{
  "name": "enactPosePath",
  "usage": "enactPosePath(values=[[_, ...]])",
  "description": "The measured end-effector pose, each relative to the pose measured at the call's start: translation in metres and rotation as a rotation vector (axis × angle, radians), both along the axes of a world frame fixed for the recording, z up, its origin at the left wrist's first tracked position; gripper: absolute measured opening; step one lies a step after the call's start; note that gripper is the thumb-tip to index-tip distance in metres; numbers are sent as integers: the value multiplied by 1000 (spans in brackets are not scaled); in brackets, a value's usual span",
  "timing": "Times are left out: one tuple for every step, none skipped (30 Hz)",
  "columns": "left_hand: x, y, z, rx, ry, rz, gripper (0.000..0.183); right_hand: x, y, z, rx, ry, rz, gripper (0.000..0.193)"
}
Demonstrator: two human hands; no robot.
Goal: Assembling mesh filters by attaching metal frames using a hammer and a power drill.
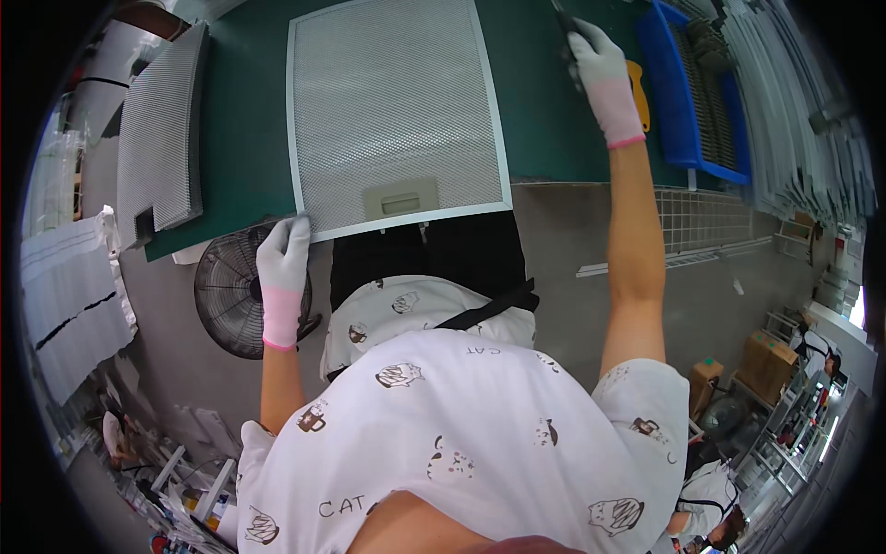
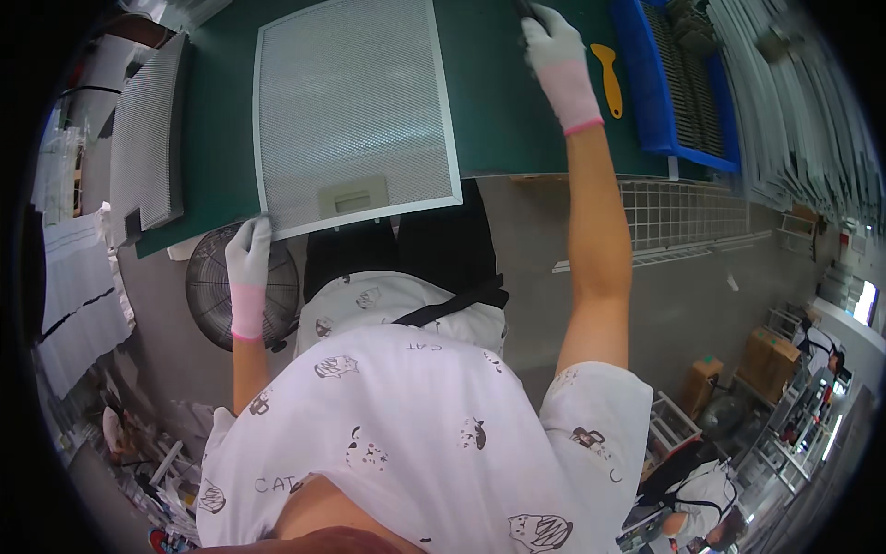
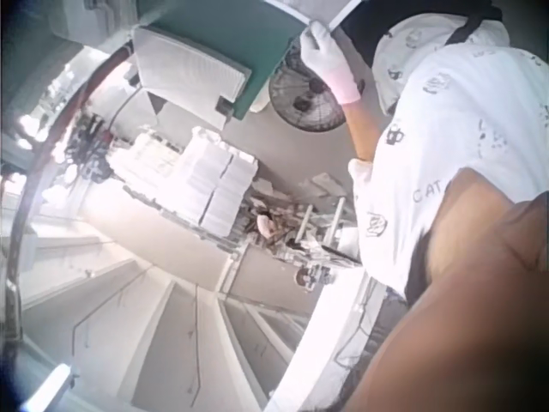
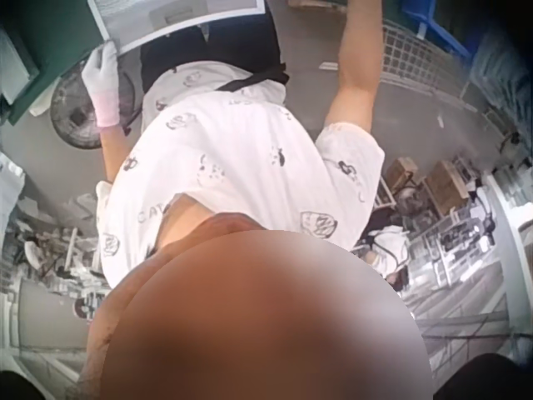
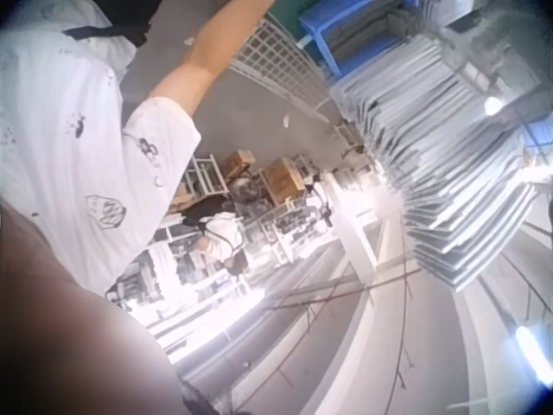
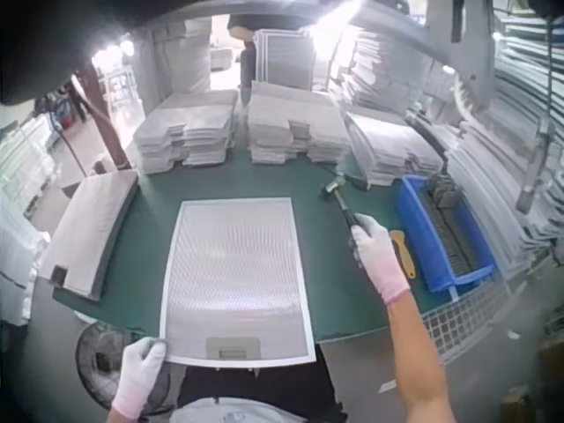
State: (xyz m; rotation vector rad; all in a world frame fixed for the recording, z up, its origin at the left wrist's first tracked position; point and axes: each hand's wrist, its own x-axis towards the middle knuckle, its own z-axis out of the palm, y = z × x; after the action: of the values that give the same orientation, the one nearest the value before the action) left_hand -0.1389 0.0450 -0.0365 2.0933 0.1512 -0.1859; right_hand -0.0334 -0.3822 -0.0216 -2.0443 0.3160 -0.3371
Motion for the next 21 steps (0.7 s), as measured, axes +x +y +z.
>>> enactPosePath(values=[[1,-3,2,-5,1,1,30,-11,-1,6,29,41,-13,35],[1,-8,6,-156,154,77,31,-28,2,11,57,83,-27,35],[1,-9,12,-301,298,166,32,-43,12,21,83,114,-7,34],[1,-12,11,-320,294,189,33,-56,20,20,43,77,-18,35],[2,-18,10,-347,287,208,34,-70,23,21,-6,36,-31,35],[3,-16,1,-399,297,188,33,-82,26,11,-57,46,-52,36],[8,-24,3,-425,321,131,33,-96,22,15,-134,50,-93,36],[9,-26,-1,-481,339,141,32,-103,24,14,15,156,-122,36],[9,-33,-1,-513,341,95,31,-109,23,20,142,261,-164,35],[9,-35,-7,-647,331,50,30,-110,24,18,104,225,-246,34],[8,-35,-2,-714,327,43,29,-108,21,12,66,181,-333,33],[8,-47,5,-796,337,4,28,-115,-3,-1,-576,-145,-234,28],[5,-56,3,-1036,342,49,28,-121,5,13,-798,-201,-251,27],[2,-58,15,-1044,304,96,30,-121,22,17,-540,-279,-201,28],[-1,-53,16,-1071,242,-20,35,-124,44,28,-100,-192,-118,33],[-5,-62,25,-1003,169,43,36,-131,80,51,590,-73,40,39],[-6,-68,30,-955,84,-11,36,-135,92,22,587,-196,274,50],[-3,-73,37,-904,-15,-49,36,-131,127,72,557,61,338,52],[-4,-89,45,-868,-118,-105,36,-132,137,81,446,-107,553,45],[1,-110,54,-912,-152,-154,36,-130,147,79,309,-412,335,23],[-2,-125,76,-938,-186,-173,36,-134,141,98,415,-367,261,22]])
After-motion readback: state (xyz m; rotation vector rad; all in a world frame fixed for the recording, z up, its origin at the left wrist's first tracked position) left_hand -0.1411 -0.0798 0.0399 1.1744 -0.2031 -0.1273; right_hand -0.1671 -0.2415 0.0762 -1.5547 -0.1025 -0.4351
